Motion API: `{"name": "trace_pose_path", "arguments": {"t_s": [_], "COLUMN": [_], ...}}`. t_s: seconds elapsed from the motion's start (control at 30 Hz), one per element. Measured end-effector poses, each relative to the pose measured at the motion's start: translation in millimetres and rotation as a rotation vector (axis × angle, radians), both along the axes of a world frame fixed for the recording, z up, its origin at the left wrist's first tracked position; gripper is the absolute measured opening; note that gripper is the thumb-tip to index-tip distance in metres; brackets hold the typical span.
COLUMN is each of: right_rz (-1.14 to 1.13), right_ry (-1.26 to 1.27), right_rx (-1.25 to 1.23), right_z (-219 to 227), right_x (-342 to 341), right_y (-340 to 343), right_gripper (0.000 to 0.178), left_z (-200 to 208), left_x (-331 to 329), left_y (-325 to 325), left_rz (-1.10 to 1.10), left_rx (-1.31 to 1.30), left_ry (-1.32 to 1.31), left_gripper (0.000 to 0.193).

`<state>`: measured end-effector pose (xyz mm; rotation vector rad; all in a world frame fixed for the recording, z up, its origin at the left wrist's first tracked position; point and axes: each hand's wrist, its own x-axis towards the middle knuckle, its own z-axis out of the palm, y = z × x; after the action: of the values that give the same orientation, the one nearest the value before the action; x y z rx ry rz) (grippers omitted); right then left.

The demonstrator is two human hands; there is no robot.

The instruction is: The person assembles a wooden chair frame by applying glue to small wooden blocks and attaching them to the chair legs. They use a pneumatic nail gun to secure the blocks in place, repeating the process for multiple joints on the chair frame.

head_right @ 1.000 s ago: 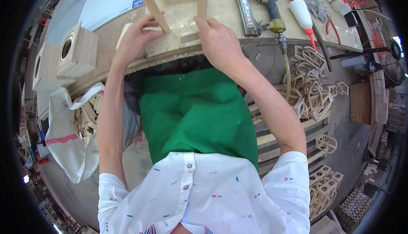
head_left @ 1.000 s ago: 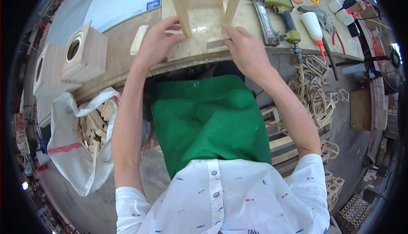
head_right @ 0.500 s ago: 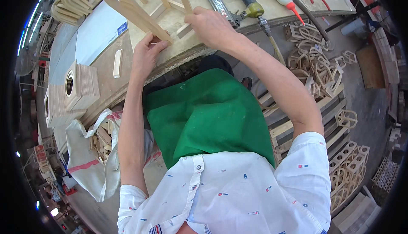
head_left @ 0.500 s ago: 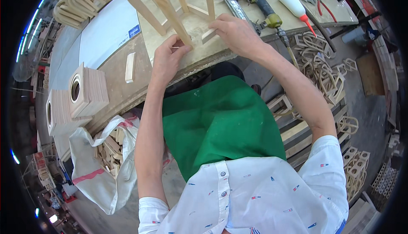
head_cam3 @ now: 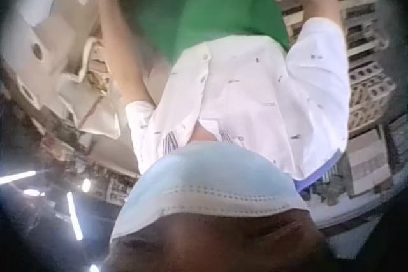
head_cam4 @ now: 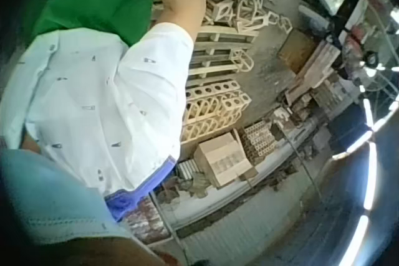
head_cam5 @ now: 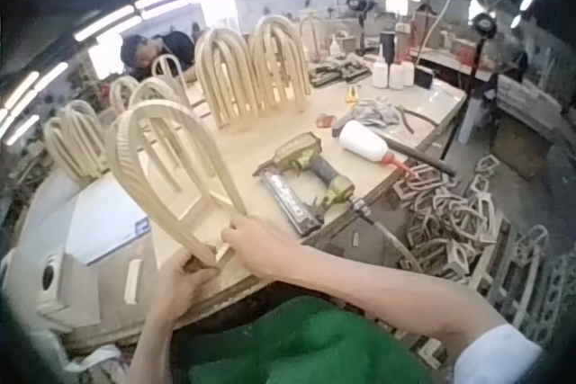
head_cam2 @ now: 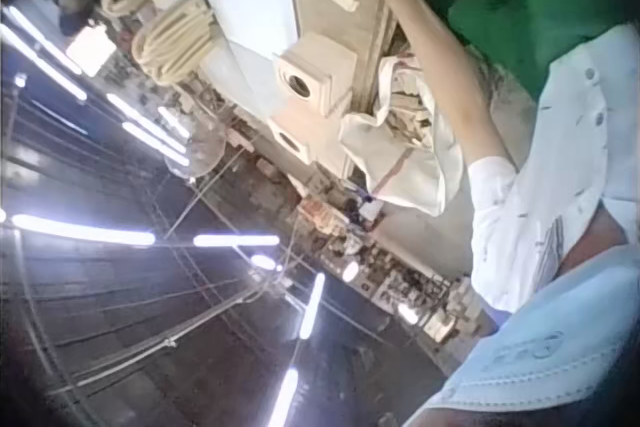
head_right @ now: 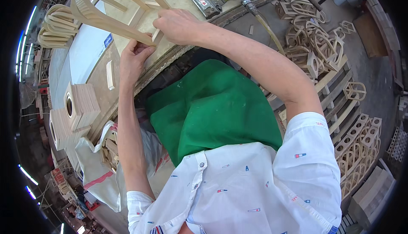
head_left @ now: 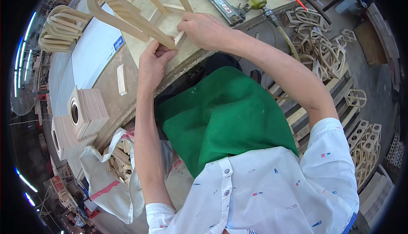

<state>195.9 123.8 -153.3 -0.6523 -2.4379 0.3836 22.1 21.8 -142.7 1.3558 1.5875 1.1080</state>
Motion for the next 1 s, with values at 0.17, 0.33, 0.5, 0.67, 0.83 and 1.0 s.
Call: {"name": "trace_pose_path", "arguments": {"t_s": [0.17,0.33,0.5,0.67,0.83,1.0], "right_rz": [0.012,0.001,0.026,0.027,0.04,0.035], "right_ry": [0.008,-0.072,0.106,0.109,0.135,0.22], "right_rx": [0.004,0.0,0.057,0.038,0.051,0.053], "right_z": [-1,0,-13,-19,-20,-23], "right_x": [-3,-1,-2,-2,-2,-3], "right_y": [1,1,2,3,3,2], "right_gripper": [0.013,0.017,0.011,0.019,0.019,0.013], "left_z": [0,4,4,0,-4,-3], "left_x": [0,4,3,2,3,-4], "left_y": [0,3,5,6,8,13], "left_rz": [-0.011,0.015,0.006,-0.006,-0.011,-0.077], "left_rx": [-0.002,0.011,0.033,0.072,0.101,0.061], "left_ry": [0.012,0.121,0.207,0.22,0.172,-0.018], "left_gripper": [0.033,0.029,0.026,0.027,0.033,0.041]}}
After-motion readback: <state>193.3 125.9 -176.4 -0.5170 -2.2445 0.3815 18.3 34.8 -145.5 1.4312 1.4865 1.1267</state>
